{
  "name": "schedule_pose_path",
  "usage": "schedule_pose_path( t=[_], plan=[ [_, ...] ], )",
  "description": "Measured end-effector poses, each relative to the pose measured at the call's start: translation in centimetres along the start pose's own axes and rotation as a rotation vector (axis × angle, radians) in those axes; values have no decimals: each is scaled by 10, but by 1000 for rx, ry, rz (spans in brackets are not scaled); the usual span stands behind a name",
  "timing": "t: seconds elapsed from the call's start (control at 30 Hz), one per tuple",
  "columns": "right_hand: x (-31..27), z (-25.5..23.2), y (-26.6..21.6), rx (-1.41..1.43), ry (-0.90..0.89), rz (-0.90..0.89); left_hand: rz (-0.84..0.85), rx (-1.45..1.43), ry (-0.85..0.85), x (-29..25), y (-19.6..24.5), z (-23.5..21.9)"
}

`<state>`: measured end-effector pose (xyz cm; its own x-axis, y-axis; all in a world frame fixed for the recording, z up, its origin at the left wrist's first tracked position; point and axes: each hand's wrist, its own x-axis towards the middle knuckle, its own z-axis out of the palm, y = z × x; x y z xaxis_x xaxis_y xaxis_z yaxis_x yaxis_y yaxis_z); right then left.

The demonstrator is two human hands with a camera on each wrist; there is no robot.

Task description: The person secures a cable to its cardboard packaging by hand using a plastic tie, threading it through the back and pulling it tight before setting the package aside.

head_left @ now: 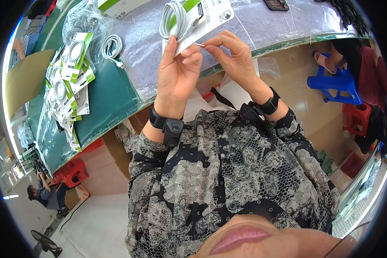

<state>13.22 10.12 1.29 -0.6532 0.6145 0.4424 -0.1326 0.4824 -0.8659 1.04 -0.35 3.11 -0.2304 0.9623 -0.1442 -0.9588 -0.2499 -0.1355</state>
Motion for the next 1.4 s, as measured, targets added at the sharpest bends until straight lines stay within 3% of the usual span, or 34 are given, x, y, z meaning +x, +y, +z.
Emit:
schedule_pose_path(
  t=[0.83,0.97,1.1,1.23,1.33,1.4],
  plan=[
    [1,1,2,11,2,-12,-52,-19,13,-3,-4,-2],
    [3,5,-4,-4,80,-54,-44,-3,26,-3,-6,-2],
    [3,5,-9,-25,108,-102,-32,65,36,-4,-9,-3],
    [-2,4,-13,-36,138,-30,2,193,43,-3,-11,-7],
    [-10,3,-2,148,66,147,56,531,36,-4,-10,-12],
    [-15,3,8,144,62,133,56,595,64,-9,-9,-9]
  ],
)
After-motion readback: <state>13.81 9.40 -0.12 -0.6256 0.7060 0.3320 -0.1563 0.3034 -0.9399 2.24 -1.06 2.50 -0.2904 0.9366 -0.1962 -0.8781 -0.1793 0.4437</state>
